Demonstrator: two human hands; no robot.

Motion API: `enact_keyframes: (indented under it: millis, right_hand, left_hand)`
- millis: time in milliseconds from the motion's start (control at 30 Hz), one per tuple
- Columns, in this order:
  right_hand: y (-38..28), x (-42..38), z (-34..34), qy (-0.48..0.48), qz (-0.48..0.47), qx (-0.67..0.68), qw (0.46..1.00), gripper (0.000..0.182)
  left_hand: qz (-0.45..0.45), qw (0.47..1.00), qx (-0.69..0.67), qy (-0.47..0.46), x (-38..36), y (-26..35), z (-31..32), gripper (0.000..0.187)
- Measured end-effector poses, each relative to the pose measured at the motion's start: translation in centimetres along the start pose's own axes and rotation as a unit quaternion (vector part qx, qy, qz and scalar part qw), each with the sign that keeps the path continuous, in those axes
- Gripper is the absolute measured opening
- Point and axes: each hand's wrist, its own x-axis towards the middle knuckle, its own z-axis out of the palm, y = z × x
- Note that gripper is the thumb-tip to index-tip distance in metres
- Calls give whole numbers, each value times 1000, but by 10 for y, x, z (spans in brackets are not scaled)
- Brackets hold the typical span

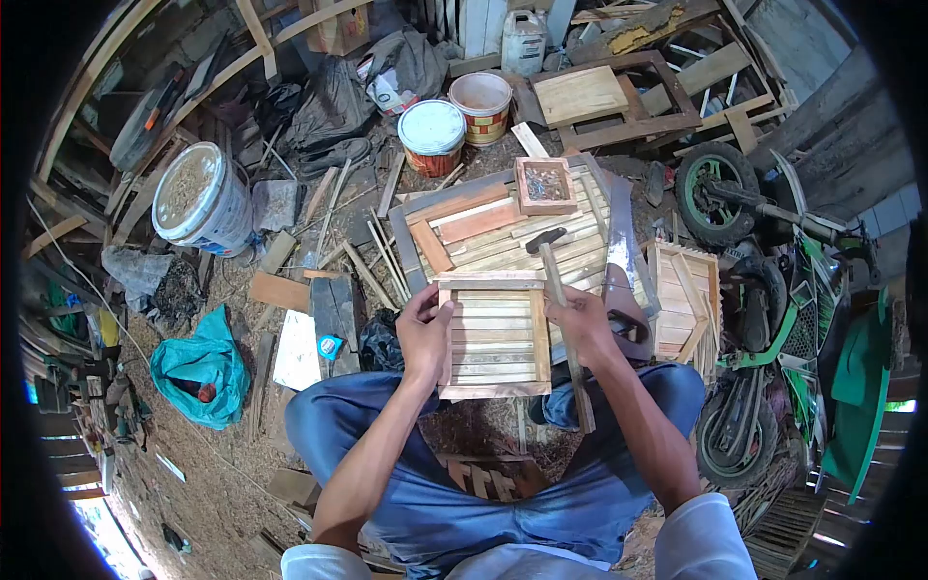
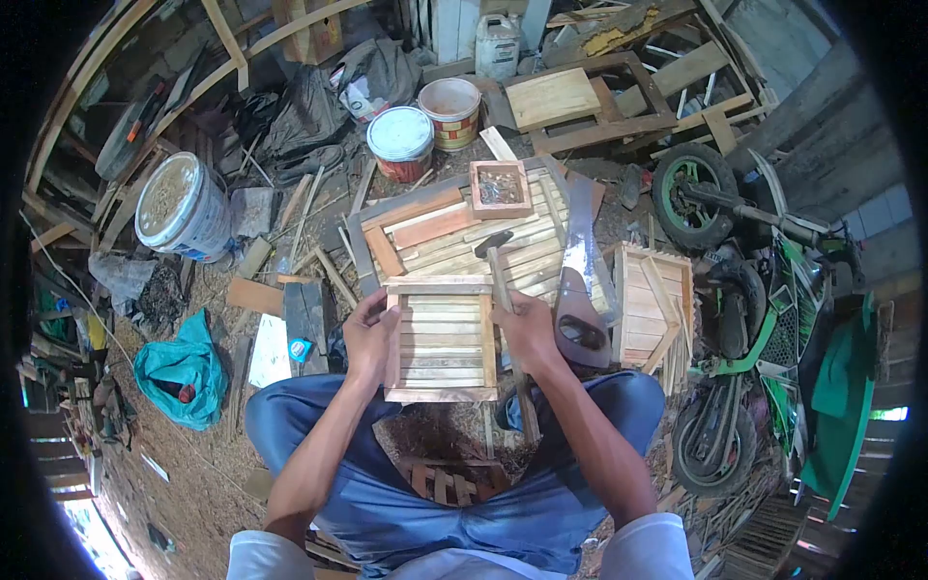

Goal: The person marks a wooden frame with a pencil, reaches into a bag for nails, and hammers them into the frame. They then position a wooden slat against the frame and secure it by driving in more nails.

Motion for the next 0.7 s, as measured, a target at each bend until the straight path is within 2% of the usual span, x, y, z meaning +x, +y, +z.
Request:
enact_keyframes:
  millis: [500, 600, 700]
  right_hand:
    - [-1, 0, 2, -31, 18, 20, 999, 36]
    - [3, 3, 1, 3, -36, -103, 994, 28]
    - [-17, -4, -5, -10, -44, -159, 986, 41]
  left_hand:
    - [21, 999, 28, 0, 1, -1, 2, 39]
    - [17, 999, 31, -5, 3, -3, 1, 40]
    - [3, 1000, 24, -19, 6, -3, -1, 41]
